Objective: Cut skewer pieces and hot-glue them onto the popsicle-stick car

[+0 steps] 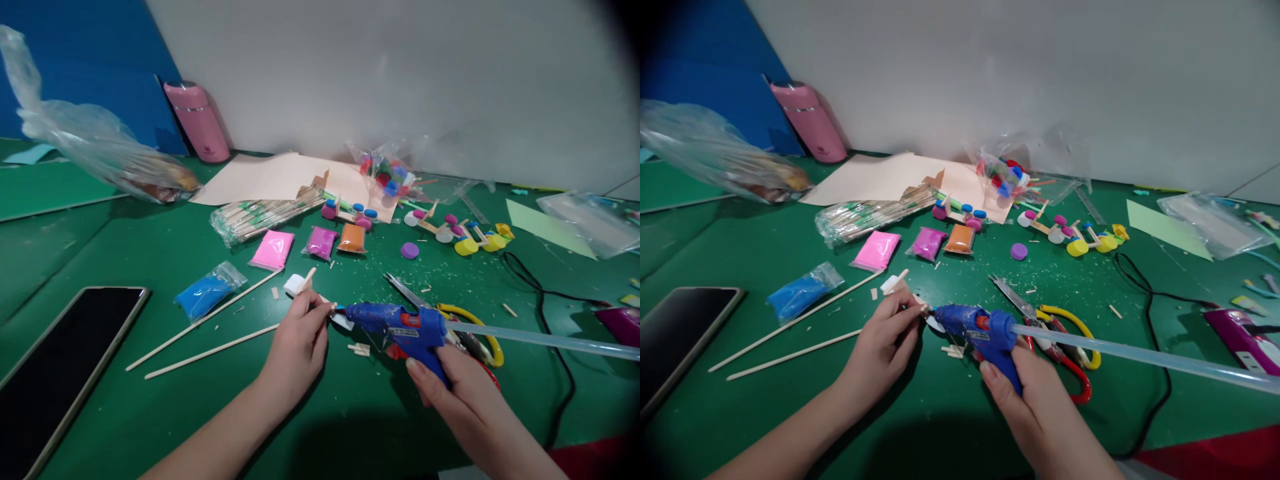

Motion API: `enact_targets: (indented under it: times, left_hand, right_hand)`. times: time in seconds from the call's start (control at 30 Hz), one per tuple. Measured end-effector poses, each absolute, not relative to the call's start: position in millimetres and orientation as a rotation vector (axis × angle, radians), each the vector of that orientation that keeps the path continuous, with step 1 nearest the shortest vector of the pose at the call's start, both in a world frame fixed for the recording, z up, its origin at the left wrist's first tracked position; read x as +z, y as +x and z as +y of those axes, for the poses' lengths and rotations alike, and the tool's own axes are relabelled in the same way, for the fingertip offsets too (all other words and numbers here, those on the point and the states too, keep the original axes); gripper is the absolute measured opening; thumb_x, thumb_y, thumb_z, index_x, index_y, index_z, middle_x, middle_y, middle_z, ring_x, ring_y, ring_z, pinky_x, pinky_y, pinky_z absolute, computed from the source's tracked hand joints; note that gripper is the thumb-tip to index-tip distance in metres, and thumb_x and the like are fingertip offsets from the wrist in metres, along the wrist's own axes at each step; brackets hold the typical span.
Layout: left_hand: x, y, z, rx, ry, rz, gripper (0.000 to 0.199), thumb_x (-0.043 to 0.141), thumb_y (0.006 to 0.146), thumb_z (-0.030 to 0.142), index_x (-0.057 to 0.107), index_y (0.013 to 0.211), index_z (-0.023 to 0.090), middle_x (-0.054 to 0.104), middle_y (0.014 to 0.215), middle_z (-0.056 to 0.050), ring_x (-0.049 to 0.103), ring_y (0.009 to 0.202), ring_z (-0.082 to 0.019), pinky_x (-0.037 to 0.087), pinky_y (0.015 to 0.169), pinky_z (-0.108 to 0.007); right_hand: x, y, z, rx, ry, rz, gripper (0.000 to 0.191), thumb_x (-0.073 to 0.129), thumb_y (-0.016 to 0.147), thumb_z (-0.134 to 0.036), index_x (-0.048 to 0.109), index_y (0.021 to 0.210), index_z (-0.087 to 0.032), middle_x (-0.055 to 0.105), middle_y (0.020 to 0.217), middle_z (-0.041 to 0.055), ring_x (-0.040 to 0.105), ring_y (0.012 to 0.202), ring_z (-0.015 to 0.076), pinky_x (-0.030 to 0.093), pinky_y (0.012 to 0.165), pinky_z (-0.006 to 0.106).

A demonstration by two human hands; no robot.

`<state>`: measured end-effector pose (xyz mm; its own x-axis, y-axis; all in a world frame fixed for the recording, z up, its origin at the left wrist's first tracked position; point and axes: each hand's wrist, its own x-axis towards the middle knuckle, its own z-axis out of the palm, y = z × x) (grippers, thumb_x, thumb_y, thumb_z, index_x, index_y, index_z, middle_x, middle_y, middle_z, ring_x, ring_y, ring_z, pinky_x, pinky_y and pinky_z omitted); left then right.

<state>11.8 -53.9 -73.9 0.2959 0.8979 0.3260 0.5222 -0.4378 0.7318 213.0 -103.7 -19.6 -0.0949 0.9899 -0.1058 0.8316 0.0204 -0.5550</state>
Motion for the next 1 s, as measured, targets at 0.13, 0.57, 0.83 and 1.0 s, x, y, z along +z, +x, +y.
enact_targets:
  times: [0.13, 0.57, 0.83, 1.0]
  left_hand:
    - [-74.7, 10.8, -53.9, 1.003, 2.064, 1.266, 0.029, 0.037, 0.076, 0.001, 0.055, 0.096, 0.013, 0.046, 0.092, -0.008, 0.049, 0.087, -0.017, 0.043, 0.076, -0.028]
    - [-73.3, 10.6, -54.2, 0.983, 2.058, 1.302, 0.029, 0.036, 0.075, 0.002, 0.055, 0.093, 0.013, 0.048, 0.089, -0.009, 0.050, 0.085, -0.018, 0.044, 0.075, -0.030]
    - [-72.6, 10.5, -52.9, 0.987, 2.076, 1.309, 0.028, 0.035, 0.076, 0.003, 0.056, 0.093, 0.009, 0.049, 0.090, -0.011, 0.050, 0.086, -0.019, 0.045, 0.076, -0.031]
    - [-73.6, 10.8, -52.9, 1.015, 2.076, 1.310, 0.027, 0.036, 0.076, 0.004, 0.055, 0.094, 0.012, 0.049, 0.090, -0.010, 0.051, 0.086, -0.018, 0.045, 0.076, -0.030]
  right_hand:
    - [-17.2, 215.7, -104.8, 0.758, -1.877, -2.056, 0.036, 0.034, 0.085, -0.042, 0.057, 0.067, -0.020, 0.054, 0.053, 0.0001, 0.053, 0.048, 0.0144, 0.042, 0.041, 0.021]
    - [-22.6, 206.4, -111.8, 0.474, -1.618, -2.223, 0.033, 0.041, 0.084, -0.028, 0.048, 0.116, -0.021, 0.063, 0.107, 0.0043, 0.059, 0.097, 0.0196, 0.049, 0.081, 0.026]
    - [-31.4, 218.9, -113.8, 0.369, -1.832, -2.224, 0.035, 0.043, 0.082, -0.040, 0.055, 0.109, -0.023, 0.063, 0.108, 0.0070, 0.056, 0.101, 0.0275, 0.047, 0.083, 0.044]
    - [-25.5, 213.9, -107.6, 0.482, -1.867, -2.147, 0.037, 0.038, 0.084, -0.041, 0.056, 0.111, -0.025, 0.065, 0.101, 0.0063, 0.058, 0.094, 0.0260, 0.050, 0.076, 0.040]
